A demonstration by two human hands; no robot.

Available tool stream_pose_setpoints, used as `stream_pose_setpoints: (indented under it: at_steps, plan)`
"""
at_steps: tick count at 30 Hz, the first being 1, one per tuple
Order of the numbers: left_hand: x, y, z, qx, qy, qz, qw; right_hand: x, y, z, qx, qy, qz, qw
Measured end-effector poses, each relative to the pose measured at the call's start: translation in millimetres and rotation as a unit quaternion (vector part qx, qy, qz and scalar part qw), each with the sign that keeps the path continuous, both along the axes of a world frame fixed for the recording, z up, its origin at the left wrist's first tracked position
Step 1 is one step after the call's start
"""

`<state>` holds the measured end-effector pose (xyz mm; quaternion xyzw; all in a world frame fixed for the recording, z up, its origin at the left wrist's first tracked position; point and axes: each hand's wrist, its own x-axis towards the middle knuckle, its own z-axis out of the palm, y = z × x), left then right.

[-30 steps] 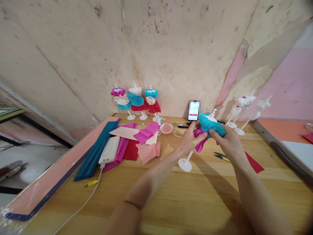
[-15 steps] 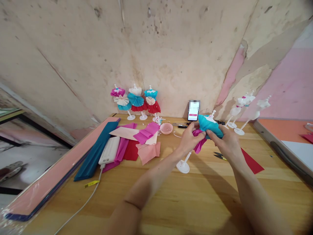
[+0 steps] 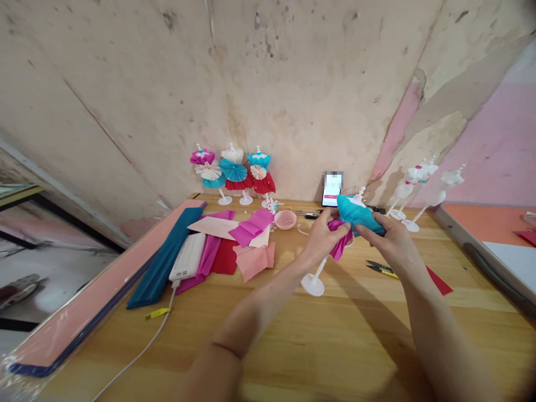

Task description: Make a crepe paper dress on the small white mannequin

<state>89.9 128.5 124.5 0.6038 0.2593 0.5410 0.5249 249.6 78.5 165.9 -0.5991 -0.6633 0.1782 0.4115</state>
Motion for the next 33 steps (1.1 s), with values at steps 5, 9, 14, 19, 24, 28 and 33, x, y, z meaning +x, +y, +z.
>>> stream_pose_setpoints:
  at_steps: [5,9,14,19,24,28,33]
  plan:
    - [-2.3,-0.9,1.6,-0.026,-0.004,-0.018,0.999,-2.5,-1.7,2.8,-0.024,0.04,0.005,0.999]
    - [-2.8,-2.1,4.2,-0.043,0.0,-0.027,0.999,-3.5,-1.1,1.4,-0.017,0.039,-0.017,0.999]
    - [-0.9,-2.4,2.9,-0.043,-0.005,-0.032,0.999,-3.3,0.3,-0.9,-0.001,0.018,-0.032,0.999]
    - [0.2,-1.9,1.3,-0.034,-0.009,-0.039,0.999,-5.0,1.0,-3.7,0.021,-0.034,-0.066,0.997]
    - [1.1,-2.3,1.9,-0.028,-0.013,-0.038,0.999,-7.8,-0.1,-3.9,0.034,-0.047,-0.083,0.995]
    - [-1.6,-3.1,2.9,-0.014,-0.019,-0.072,0.997,-9.0,-2.3,-0.8,0.031,-0.049,-0.093,0.994]
    - [-6.8,-6.1,7.7,0.002,0.018,-0.069,0.997,-8.7,-3.3,-0.6,0.032,-0.047,-0.082,0.995]
